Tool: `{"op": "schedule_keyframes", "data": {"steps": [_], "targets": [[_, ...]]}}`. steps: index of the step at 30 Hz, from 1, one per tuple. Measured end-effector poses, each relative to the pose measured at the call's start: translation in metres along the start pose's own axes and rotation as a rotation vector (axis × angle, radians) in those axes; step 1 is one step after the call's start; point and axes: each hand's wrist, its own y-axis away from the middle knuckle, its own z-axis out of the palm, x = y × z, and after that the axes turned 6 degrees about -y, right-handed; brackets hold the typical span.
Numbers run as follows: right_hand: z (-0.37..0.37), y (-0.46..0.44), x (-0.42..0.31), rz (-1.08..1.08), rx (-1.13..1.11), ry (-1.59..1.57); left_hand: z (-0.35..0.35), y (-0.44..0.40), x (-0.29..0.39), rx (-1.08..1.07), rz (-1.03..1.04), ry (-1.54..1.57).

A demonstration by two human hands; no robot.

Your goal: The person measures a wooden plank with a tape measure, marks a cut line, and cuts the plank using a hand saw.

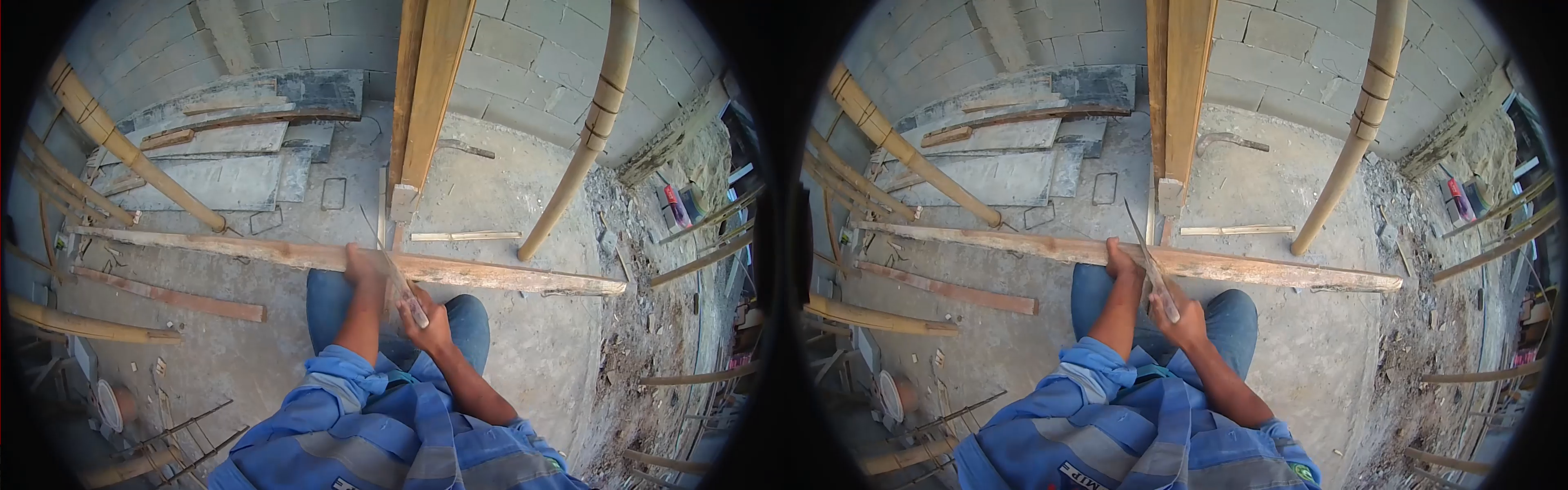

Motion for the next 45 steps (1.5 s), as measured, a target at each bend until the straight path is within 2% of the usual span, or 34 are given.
{"op": "schedule_keyframes", "data": {"steps": [1,3,4,7,9,11,12,13,15,17,18,21,22,23,25,27,28,30,32,36,38,39,40,42,45], "targets": [[-0.013,0.022,-0.004,-0.063,0.069,-0.021,0.021,-0.001,0.01,0.019,0.017,-0.056],[-0.046,0.116,-0.004,-0.073,0.112,-0.063,0.004,0.004,0.007,0.127,0.018,-0.217],[-0.058,0.128,-0.003,-0.087,0.123,-0.083,0.01,0.003,0.006,0.111,0.012,-0.185],[-0.047,0.094,-0.017,-0.115,0.115,-0.077,0.008,0.003,0.001,0.071,0.003,-0.144],[0.003,-0.003,0.006,-0.078,0.059,0.026,0.002,0.012,0.003,0.062,0.002,-0.154],[0.027,-0.059,-0.003,-0.034,0.1,-0.026,0.014,0.015,0.018,0.036,0.001,-0.19],[0.026,-0.039,-0.002,-0.022,0.063,-0.023,-0.003,0.016,0.016,0.057,-0.018,-0.245],[0.018,-0.004,0.0,0.0,0.044,-0.023,-0.001,0.008,0.005,0.036,-0.029,-0.052],[-0.015,0.036,-0.014,-0.077,0.081,-0.046,0.018,-0.004,0.006,0.036,0.036,-0.06],[-0.051,0.126,-0.022,-0.088,0.106,-0.044,-0.009,-0.006,-0.008,0.06,0.019,-0.081],[-0.063,0.137,-0.025,-0.121,0.118,-0.012,-0.005,-0.005,-0.007,0.027,0.003,-0.06],[-0.032,0.088,0.002,-0.066,0.092,-0.07,0.008,0.004,0.002,0.0,-0.003,-0.076],[-0.009,0.035,0.006,-0.125,0.095,-0.033,0.004,0.006,0.002,0.018,-0.007,-0.086],[0.016,-0.014,0.018,-0.084,0.083,-0.012,0.001,0.014,0.008,0.0,-0.008,-0.079],[0.026,-0.066,-0.008,-0.061,0.077,-0.02,-0.003,0.032,0.018,-0.032,-0.016,-0.063],[0.022,-0.01,-0.004,-0.085,0.113,-0.059,-0.015,0.026,0.011,0.024,-0.024,-0.059],[0.008,0.01,-0.004,-0.137,0.133,-0.058,0.002,0.024,0.013,0.027,-0.028,-0.021],[-0.026,0.089,-0.006,-0.04,0.121,-0.087,-0.003,0.016,0.01,0.094,-0.009,-0.097],[-0.053,0.137,-0.016,-0.105,0.13,-0.022,0.008,0.004,0.003,0.096,-0.005,-0.096],[-0.005,0.041,0.004,-0.041,0.087,-0.019,0.003,0.019,0.007,0.065,-0.009,-0.131],[0.009,-0.043,0.002,-0.074,0.081,-0.018,0.012,0.019,0.019,-0.053,-0.022,-0.039],[0.01,-0.052,0.0,-0.084,0.063,-0.034,-0.002,0.019,0.013,-0.078,-0.045,-0.014],[0.015,-0.041,0.002,-0.07,0.049,-0.062,-0.022,0.022,0.006,-0.007,-0.059,-0.048],[-0.002,0.017,0.001,-0.154,0.127,-0.045,0.005,0.028,0.016,0.04,-0.046,-0.081],[-0.046,0.107,-0.022,-0.117,0.146,-0.098,-0.002,0.01,0.006,0.074,-0.031,-0.131]]}}
